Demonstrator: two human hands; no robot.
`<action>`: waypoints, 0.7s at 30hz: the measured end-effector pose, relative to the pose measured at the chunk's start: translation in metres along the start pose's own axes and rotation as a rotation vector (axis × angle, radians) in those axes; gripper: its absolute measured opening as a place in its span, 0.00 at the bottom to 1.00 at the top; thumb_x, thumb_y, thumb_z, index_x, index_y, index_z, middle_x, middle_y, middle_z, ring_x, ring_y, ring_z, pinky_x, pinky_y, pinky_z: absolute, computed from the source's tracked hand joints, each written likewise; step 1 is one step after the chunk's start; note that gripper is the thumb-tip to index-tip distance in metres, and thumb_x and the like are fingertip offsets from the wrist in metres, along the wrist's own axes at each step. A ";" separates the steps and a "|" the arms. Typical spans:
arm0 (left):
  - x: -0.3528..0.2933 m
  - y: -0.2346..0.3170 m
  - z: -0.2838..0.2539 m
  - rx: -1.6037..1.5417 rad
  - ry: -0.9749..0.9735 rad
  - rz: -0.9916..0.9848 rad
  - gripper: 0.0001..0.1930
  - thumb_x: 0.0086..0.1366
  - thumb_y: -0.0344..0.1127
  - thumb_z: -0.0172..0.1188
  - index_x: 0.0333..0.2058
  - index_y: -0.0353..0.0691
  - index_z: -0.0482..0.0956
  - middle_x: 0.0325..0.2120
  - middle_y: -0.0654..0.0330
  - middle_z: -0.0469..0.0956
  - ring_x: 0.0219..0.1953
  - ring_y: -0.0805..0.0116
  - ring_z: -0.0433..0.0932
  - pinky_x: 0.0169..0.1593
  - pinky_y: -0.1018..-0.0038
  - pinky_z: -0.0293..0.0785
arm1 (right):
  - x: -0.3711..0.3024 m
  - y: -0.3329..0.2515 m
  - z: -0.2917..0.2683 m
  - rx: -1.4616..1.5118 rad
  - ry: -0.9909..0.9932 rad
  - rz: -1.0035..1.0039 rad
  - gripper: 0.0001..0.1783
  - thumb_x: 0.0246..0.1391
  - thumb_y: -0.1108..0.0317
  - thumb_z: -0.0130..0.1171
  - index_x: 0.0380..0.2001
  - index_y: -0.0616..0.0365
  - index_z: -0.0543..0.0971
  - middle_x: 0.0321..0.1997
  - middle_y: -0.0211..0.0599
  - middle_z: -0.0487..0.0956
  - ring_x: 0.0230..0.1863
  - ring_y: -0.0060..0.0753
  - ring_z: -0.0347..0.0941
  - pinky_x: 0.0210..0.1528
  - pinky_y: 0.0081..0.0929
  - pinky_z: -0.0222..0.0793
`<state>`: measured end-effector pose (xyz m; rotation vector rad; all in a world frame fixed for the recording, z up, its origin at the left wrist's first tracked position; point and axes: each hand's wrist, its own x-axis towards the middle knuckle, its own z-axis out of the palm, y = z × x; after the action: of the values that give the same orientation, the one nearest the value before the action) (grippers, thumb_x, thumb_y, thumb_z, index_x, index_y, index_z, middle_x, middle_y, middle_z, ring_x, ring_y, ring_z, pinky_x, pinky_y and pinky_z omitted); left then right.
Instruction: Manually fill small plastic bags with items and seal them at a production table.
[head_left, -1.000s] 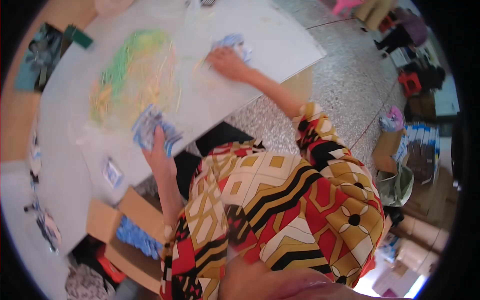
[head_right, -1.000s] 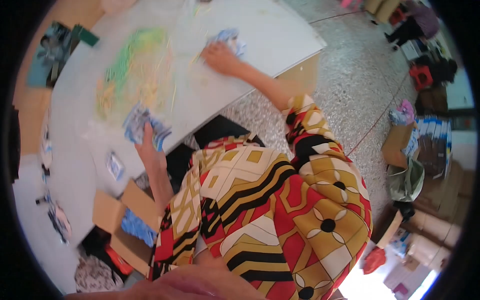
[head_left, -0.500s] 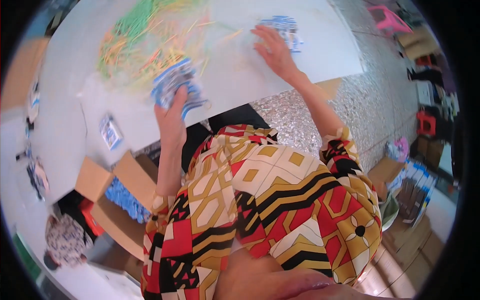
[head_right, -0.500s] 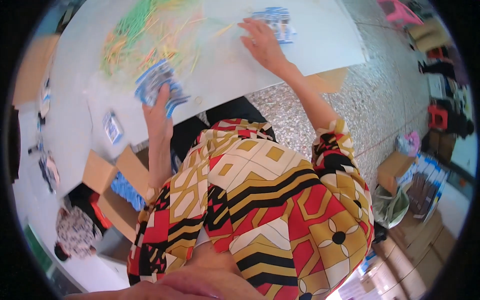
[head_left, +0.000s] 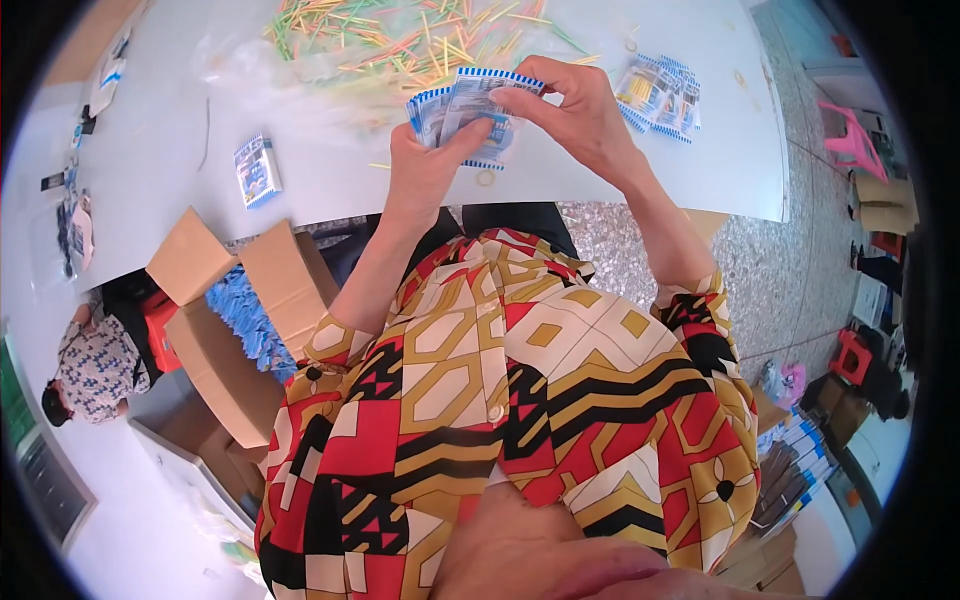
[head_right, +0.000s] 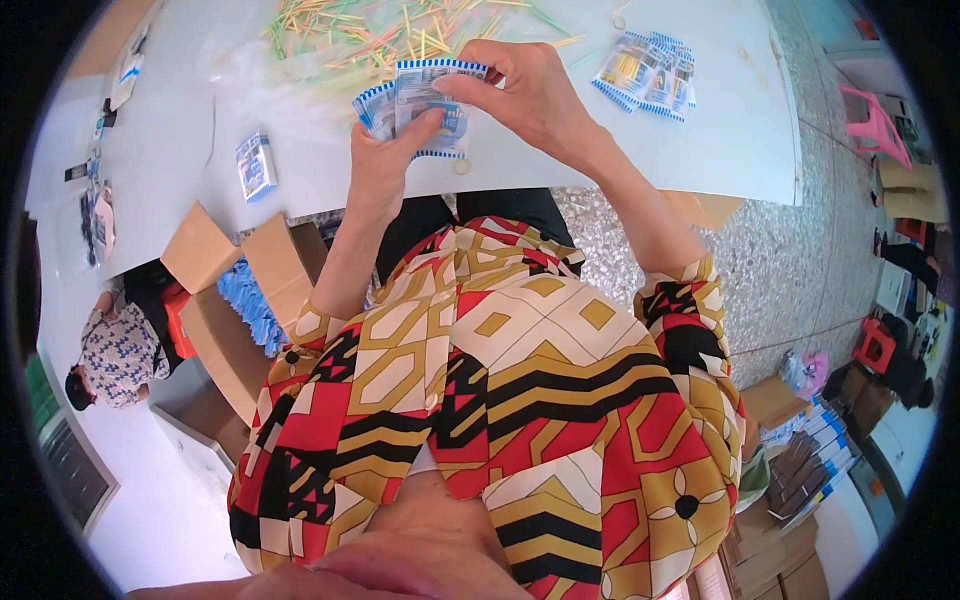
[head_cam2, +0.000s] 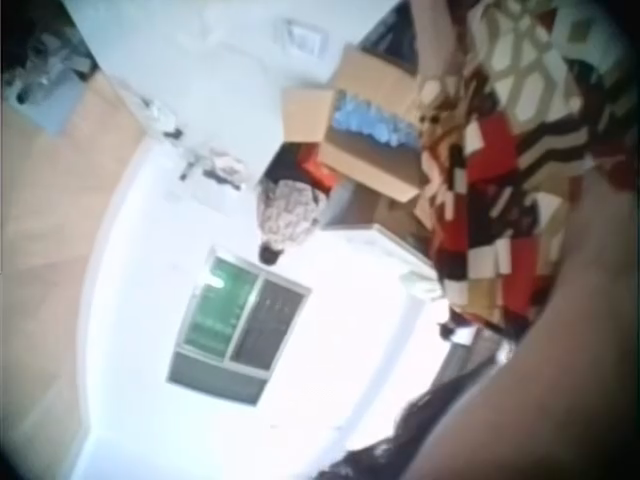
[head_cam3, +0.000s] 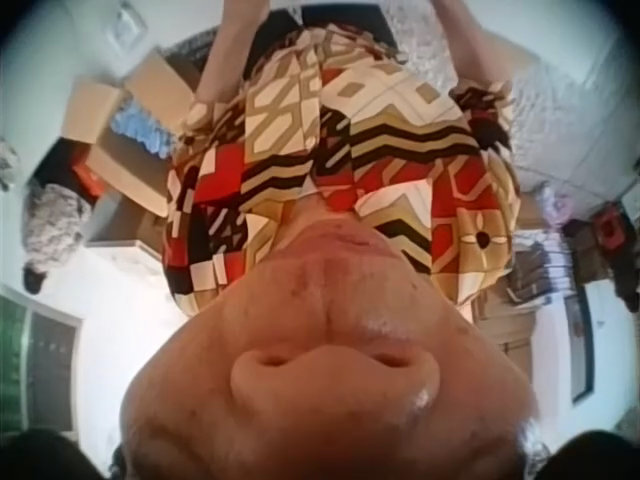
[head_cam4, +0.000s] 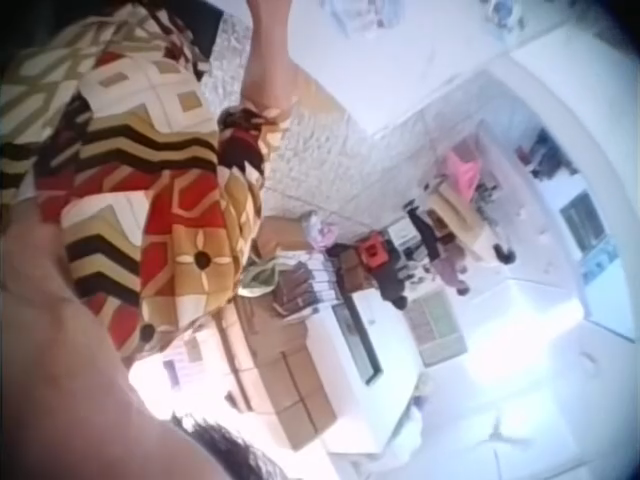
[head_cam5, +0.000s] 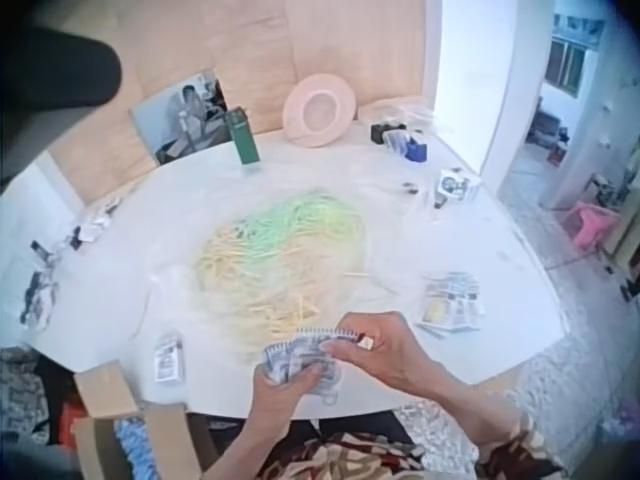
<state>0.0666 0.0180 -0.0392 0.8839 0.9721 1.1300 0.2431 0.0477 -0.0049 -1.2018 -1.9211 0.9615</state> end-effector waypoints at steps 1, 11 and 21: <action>-0.001 0.002 -0.003 -0.013 -0.016 -0.022 0.12 0.55 0.30 0.61 0.39 0.34 0.77 0.31 0.62 0.79 0.32 0.77 0.76 0.38 0.78 0.73 | 0.001 -0.002 0.000 -0.002 -0.005 -0.002 0.09 0.50 0.67 0.59 0.30 0.62 0.77 0.24 0.29 0.75 0.27 0.17 0.65 0.32 0.17 0.63; -0.009 0.012 -0.022 -0.065 -0.100 -0.095 0.13 0.56 0.31 0.61 0.41 0.35 0.77 0.34 0.63 0.78 0.36 0.77 0.75 0.41 0.78 0.72 | 0.012 -0.020 0.002 -0.126 -0.112 -0.041 0.09 0.50 0.69 0.58 0.34 0.63 0.76 0.29 0.34 0.77 0.29 0.22 0.68 0.35 0.21 0.65; -0.014 0.011 -0.026 -0.160 0.013 0.057 0.11 0.52 0.26 0.64 0.36 0.33 0.78 0.30 0.61 0.79 0.30 0.76 0.77 0.36 0.80 0.74 | 0.017 -0.051 0.004 -0.130 0.024 -0.245 0.14 0.43 0.73 0.64 0.36 0.57 0.77 0.35 0.30 0.76 0.30 0.22 0.69 0.34 0.19 0.67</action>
<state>0.0365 0.0091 -0.0352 0.7796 0.8590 1.2453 0.2119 0.0466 0.0393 -1.0141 -2.0801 0.6996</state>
